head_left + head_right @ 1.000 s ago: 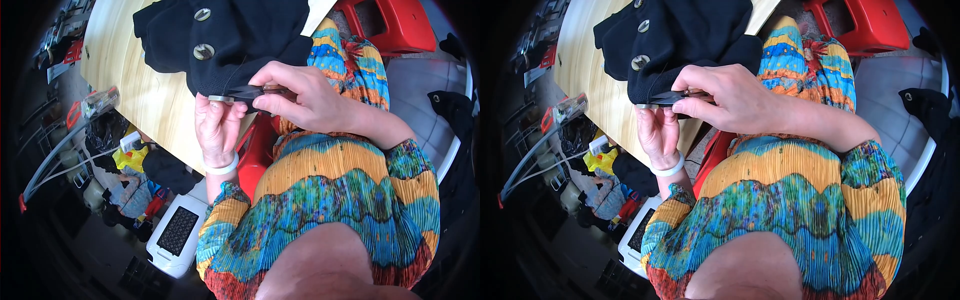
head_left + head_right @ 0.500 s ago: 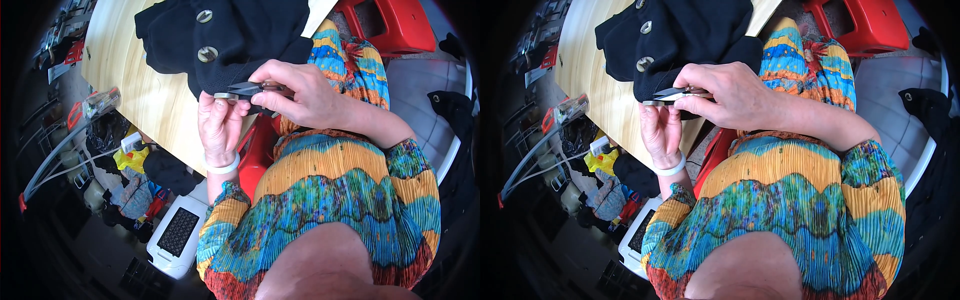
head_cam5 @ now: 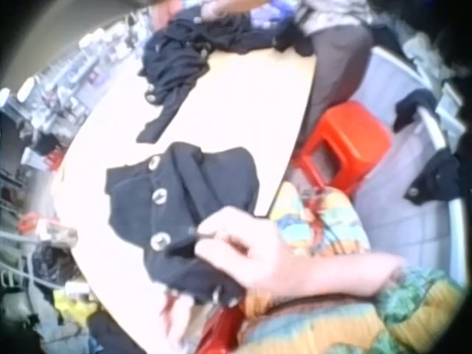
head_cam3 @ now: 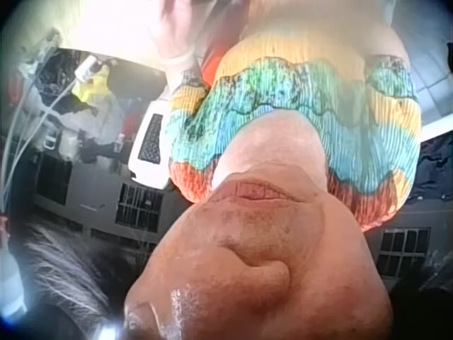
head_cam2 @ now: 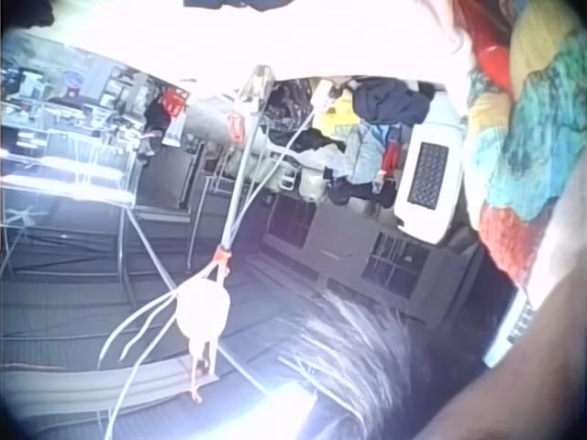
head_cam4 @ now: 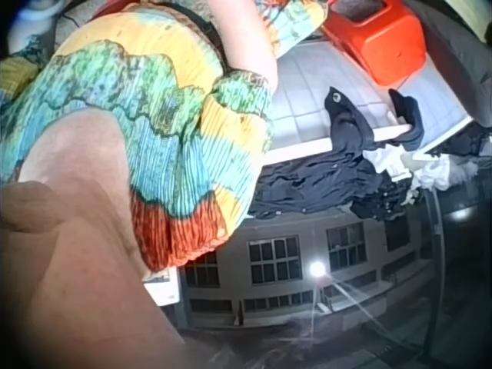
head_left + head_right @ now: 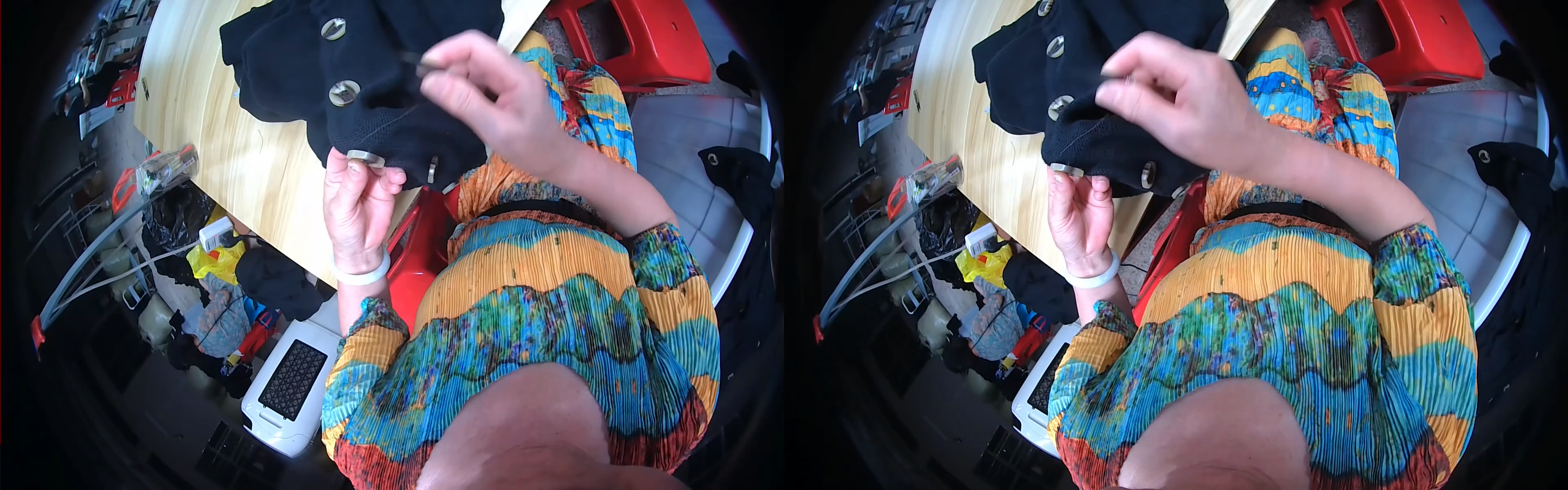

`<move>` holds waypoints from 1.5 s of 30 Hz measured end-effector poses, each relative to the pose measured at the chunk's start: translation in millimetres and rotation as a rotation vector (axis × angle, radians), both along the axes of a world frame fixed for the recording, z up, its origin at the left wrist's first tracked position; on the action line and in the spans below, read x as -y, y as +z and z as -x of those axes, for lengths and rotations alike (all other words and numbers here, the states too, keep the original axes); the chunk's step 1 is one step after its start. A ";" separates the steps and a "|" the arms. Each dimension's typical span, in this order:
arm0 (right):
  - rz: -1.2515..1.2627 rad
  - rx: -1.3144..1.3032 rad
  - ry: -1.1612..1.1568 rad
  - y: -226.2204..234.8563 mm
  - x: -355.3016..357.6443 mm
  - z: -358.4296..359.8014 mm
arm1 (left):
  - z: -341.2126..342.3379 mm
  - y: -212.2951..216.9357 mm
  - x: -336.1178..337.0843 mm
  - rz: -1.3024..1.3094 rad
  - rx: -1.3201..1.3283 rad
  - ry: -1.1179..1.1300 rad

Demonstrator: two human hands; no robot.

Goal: Trim excess thread from black garments using thread nippers.

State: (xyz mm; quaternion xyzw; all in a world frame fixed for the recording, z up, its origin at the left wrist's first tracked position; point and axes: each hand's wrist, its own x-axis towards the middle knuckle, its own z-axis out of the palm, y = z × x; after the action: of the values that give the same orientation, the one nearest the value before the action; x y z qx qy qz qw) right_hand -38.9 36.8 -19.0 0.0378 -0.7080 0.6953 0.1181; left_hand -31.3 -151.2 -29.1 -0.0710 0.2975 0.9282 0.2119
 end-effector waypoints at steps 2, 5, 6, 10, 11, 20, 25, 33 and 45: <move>0.119 -0.165 -0.030 -11.6 1.6 13.5 | 0.4 -1.2 1.4 -0.017 -0.005 -0.025; 0.007 0.014 0.206 8.0 -0.9 1.4 | 0.5 -2.6 4.7 -0.012 0.016 -0.065; -0.050 -0.087 0.222 1.0 5.5 2.7 | 0.0 1.3 2.3 0.052 0.013 -0.065; -0.108 -0.123 0.229 -1.1 3.1 10.3 | 7.1 7.0 0.6 0.211 0.005 -0.080; -0.097 -0.164 0.120 -9.0 2.3 16.4 | 8.5 9.3 1.5 0.247 -0.026 -0.089; -0.008 0.231 -0.077 2.9 -50.3 26.0 | 45.8 30.8 13.4 0.056 -0.094 -0.161; 0.184 0.059 0.165 -9.1 -4.0 18.5 | 84.0 32.5 0.7 -0.042 0.020 -0.138; 0.332 0.207 0.278 -6.0 13.5 39.3 | 88.8 17.8 -2.4 0.222 -0.037 -0.051; 0.292 0.187 0.310 8.7 13.4 44.6 | 42.3 32.2 11.0 0.379 -0.166 -0.123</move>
State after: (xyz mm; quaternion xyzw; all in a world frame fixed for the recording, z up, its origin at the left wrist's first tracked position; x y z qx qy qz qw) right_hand -83.5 23.4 -10.3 0.0640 -0.5934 0.8007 -0.0519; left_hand -73.6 -162.1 3.1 -0.0145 0.4870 0.8435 0.2260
